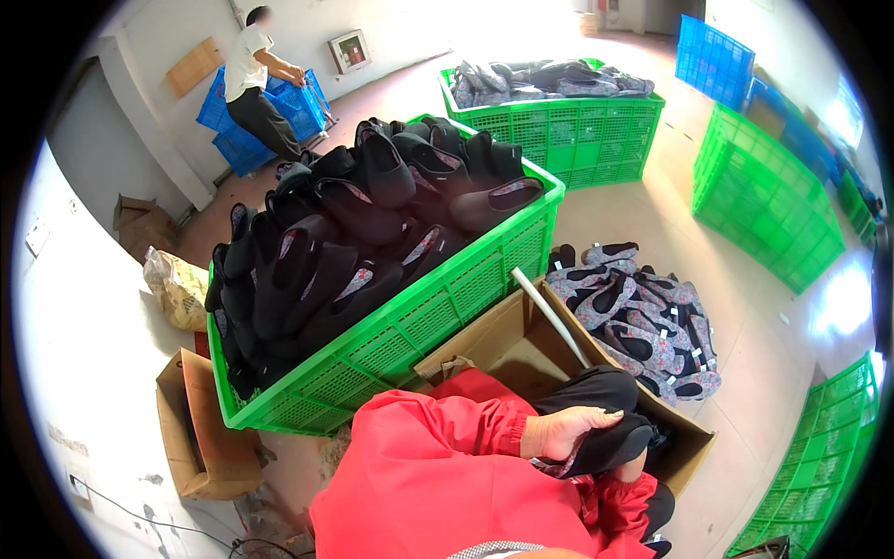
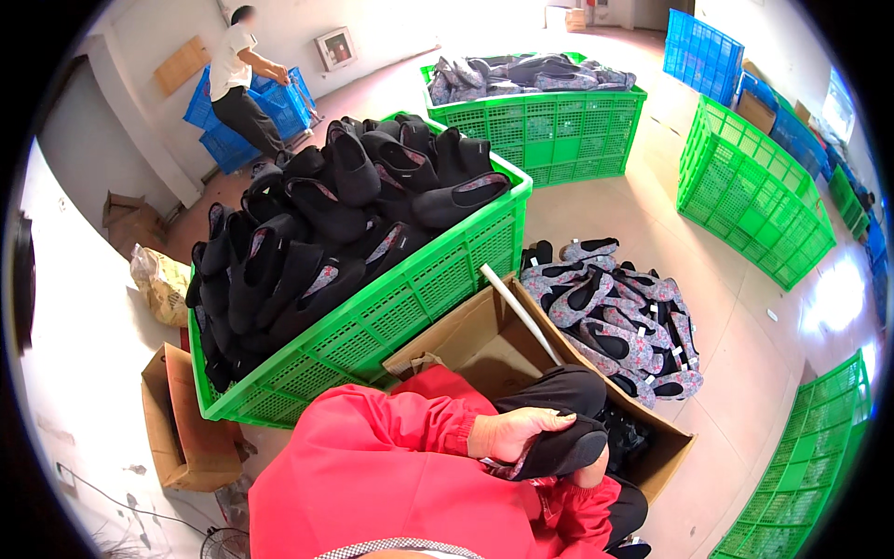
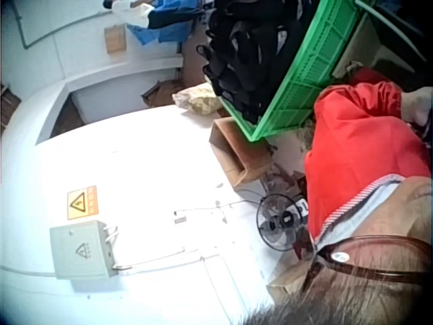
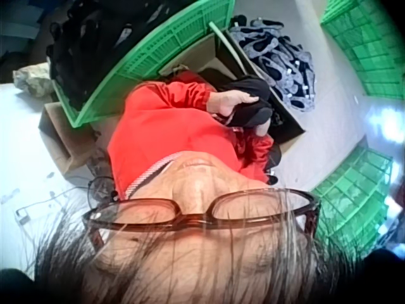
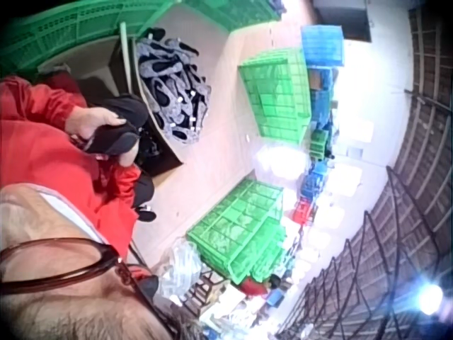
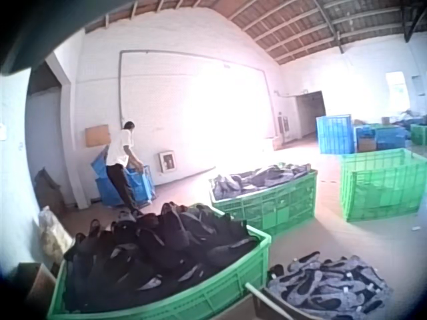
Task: The person sits on the floor in a warehouse and assembles slippers by hand. They pick up a patterned insole and a black slipper upper, align them, and press the edges together to attach them. The person handles the items one at a time, occasionally inspecting the fit before placing the finished slipper into a green crate.
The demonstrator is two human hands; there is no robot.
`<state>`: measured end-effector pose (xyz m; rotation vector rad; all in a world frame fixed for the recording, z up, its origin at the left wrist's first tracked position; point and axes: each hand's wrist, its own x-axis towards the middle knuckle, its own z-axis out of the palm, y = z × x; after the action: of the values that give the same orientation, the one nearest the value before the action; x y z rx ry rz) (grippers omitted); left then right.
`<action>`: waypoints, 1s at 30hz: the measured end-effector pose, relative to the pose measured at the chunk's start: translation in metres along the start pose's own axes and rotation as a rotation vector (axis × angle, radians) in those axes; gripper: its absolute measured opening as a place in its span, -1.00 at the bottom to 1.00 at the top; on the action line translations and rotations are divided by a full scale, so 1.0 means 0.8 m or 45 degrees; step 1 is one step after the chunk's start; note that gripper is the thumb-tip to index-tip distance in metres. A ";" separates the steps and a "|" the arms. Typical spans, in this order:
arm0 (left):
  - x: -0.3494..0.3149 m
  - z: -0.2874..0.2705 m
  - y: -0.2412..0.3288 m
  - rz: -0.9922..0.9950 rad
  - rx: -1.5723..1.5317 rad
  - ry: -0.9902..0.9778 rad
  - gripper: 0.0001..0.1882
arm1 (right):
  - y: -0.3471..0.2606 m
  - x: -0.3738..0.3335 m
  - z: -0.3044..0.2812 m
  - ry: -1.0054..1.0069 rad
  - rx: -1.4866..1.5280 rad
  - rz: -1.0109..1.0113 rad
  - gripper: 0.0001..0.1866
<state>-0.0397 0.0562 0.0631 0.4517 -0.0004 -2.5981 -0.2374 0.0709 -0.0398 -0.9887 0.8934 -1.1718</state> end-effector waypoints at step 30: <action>-0.018 0.009 0.028 0.269 -0.034 0.051 -0.51 | 0.014 -0.050 0.054 0.108 0.201 0.178 -0.46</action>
<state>-0.0198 0.0427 0.0766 0.4672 0.0003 -2.3786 -0.2004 0.1180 -0.0341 -0.7415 0.9075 -1.1533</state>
